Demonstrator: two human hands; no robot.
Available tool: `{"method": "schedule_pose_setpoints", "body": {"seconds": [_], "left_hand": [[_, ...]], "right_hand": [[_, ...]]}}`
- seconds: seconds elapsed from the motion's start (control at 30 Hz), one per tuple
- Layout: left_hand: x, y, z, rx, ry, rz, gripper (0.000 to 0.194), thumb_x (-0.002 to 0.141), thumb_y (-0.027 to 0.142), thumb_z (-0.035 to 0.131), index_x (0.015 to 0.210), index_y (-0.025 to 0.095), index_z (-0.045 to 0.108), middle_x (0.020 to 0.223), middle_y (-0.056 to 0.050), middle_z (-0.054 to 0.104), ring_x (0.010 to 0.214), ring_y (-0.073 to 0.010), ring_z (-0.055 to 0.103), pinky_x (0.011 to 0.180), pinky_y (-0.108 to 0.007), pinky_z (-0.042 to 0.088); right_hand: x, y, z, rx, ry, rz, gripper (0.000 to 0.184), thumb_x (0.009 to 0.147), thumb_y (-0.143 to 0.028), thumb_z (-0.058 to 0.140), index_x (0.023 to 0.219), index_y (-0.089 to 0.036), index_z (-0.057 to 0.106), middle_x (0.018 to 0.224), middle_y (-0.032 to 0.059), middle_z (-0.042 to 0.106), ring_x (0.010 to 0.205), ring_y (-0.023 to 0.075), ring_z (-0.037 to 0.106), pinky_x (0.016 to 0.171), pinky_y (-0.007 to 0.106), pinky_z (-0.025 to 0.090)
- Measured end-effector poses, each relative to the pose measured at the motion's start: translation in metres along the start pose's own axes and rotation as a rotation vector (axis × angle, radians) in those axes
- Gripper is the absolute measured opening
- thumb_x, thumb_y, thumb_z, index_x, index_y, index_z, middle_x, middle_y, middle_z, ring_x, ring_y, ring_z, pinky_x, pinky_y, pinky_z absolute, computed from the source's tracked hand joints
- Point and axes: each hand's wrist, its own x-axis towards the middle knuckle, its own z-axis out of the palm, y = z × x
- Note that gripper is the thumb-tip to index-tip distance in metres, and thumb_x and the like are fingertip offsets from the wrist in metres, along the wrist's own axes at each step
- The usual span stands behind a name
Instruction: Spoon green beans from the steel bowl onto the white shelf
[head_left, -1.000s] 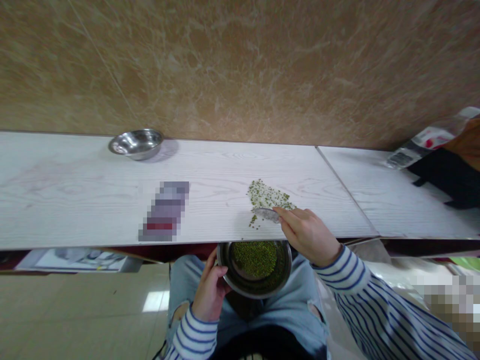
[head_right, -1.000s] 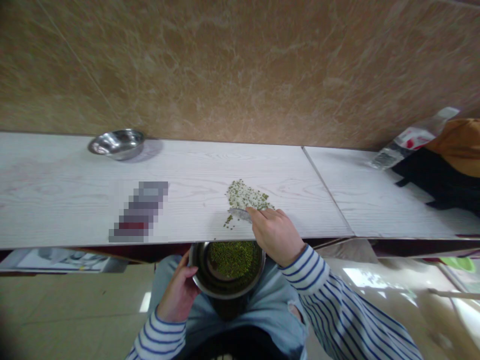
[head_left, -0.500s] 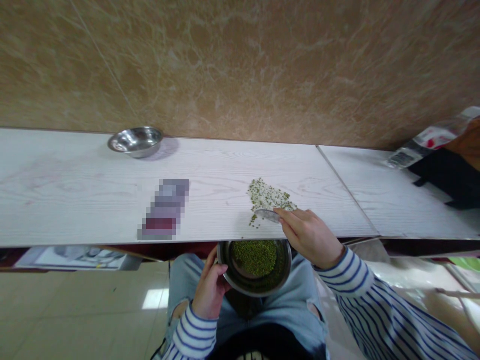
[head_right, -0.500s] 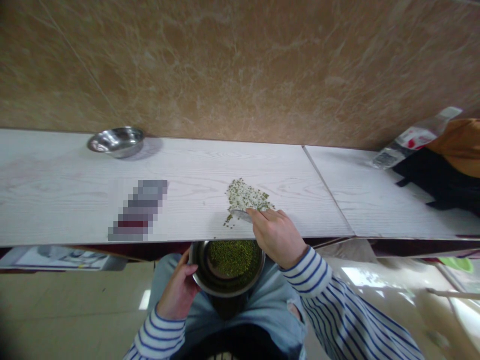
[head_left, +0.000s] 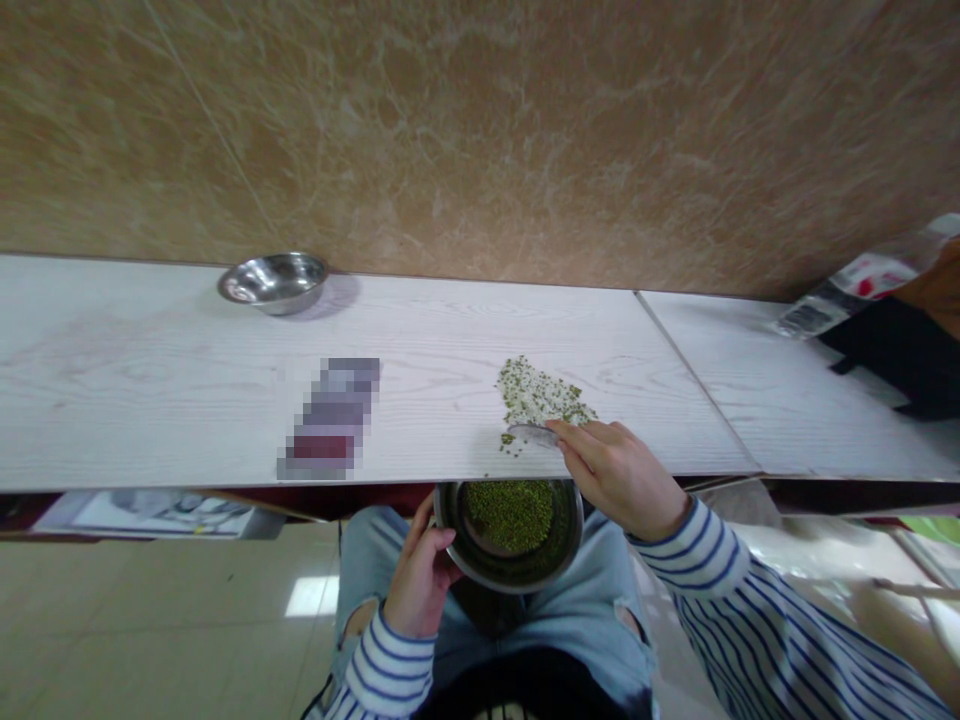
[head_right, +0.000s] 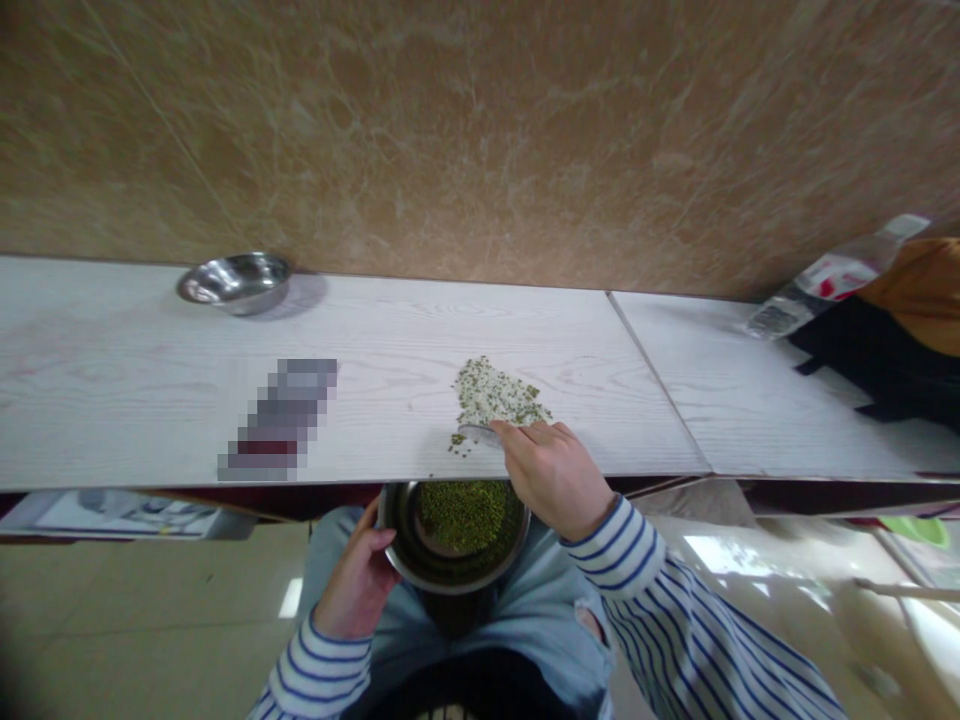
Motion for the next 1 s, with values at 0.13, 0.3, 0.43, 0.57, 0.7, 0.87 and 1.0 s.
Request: {"method": "schedule_pose_setpoints", "body": {"seconds": [0.13, 0.3, 0.43, 0.57, 0.7, 0.87, 1.0], "left_hand": [[0.001, -0.001, -0.002, -0.007, -0.009, 0.006, 0.046, 0.062, 0.017, 0.057, 0.108, 0.025, 0.053, 0.090, 0.000, 0.061, 0.073, -0.0147, 0.054, 0.058, -0.025, 0.046], [0.003, 0.000, -0.004, -0.012, -0.003, 0.008, 0.048, 0.062, 0.017, 0.057, 0.109, 0.025, 0.054, 0.093, -0.001, 0.060, 0.075, -0.0153, 0.054, 0.057, -0.025, 0.046], [0.004, 0.001, -0.005, -0.012, 0.009, -0.001, 0.050, 0.060, 0.018, 0.058, 0.110, 0.026, 0.054, 0.094, -0.001, 0.061, 0.075, -0.0154, 0.055, 0.058, -0.026, 0.047], [0.004, 0.002, -0.006, -0.003, 0.009, 0.004, 0.051, 0.058, 0.018, 0.058, 0.109, 0.026, 0.055, 0.093, 0.000, 0.062, 0.073, -0.0148, 0.055, 0.058, -0.026, 0.047], [0.005, 0.003, -0.008, 0.015, 0.009, 0.012, 0.051, 0.057, 0.018, 0.058, 0.108, 0.026, 0.056, 0.092, 0.000, 0.061, 0.071, -0.0148, 0.055, 0.056, -0.026, 0.046], [0.002, 0.005, -0.008, 0.024, 0.004, 0.011, 0.050, 0.058, 0.017, 0.057, 0.107, 0.026, 0.056, 0.088, 0.001, 0.062, 0.068, -0.0138, 0.055, 0.054, -0.025, 0.044], [0.001, 0.005, -0.007, 0.029, 0.002, 0.023, 0.049, 0.057, 0.018, 0.058, 0.105, 0.026, 0.057, 0.085, 0.001, 0.062, 0.067, -0.0135, 0.053, 0.055, -0.024, 0.044]], "right_hand": [[0.002, -0.001, 0.000, -0.001, -0.012, 0.000, 0.034, 0.085, -0.016, 0.038, 0.116, -0.015, 0.052, 0.080, 0.0060, 0.063, 0.073, 0.0145, 0.055, 0.069, 0.029, 0.040], [0.006, -0.002, 0.002, 0.013, -0.027, 0.004, 0.034, 0.086, -0.016, 0.039, 0.118, -0.016, 0.050, 0.081, 0.0052, 0.063, 0.075, 0.0143, 0.055, 0.070, 0.029, 0.040], [0.011, -0.002, 0.005, 0.035, -0.018, -0.003, 0.032, 0.087, -0.017, 0.038, 0.117, -0.015, 0.051, 0.085, 0.0065, 0.064, 0.079, 0.0143, 0.056, 0.073, 0.029, 0.041], [0.016, -0.004, 0.005, 0.052, -0.038, -0.023, 0.032, 0.088, -0.017, 0.038, 0.117, -0.016, 0.051, 0.086, 0.0066, 0.064, 0.082, 0.0143, 0.056, 0.074, 0.029, 0.041], [0.015, -0.007, 0.004, 0.043, -0.046, -0.044, 0.031, 0.087, -0.016, 0.039, 0.115, -0.019, 0.053, 0.083, 0.0047, 0.063, 0.078, 0.0130, 0.055, 0.072, 0.028, 0.040], [0.011, -0.010, 0.005, 0.049, -0.042, -0.079, 0.030, 0.087, -0.015, 0.041, 0.114, -0.020, 0.054, 0.082, 0.0040, 0.062, 0.075, 0.0126, 0.053, 0.070, 0.027, 0.038], [0.008, -0.013, 0.005, 0.092, -0.060, -0.117, 0.031, 0.086, -0.013, 0.042, 0.114, -0.019, 0.053, 0.085, 0.0046, 0.063, 0.079, 0.0132, 0.054, 0.072, 0.028, 0.037]]}}
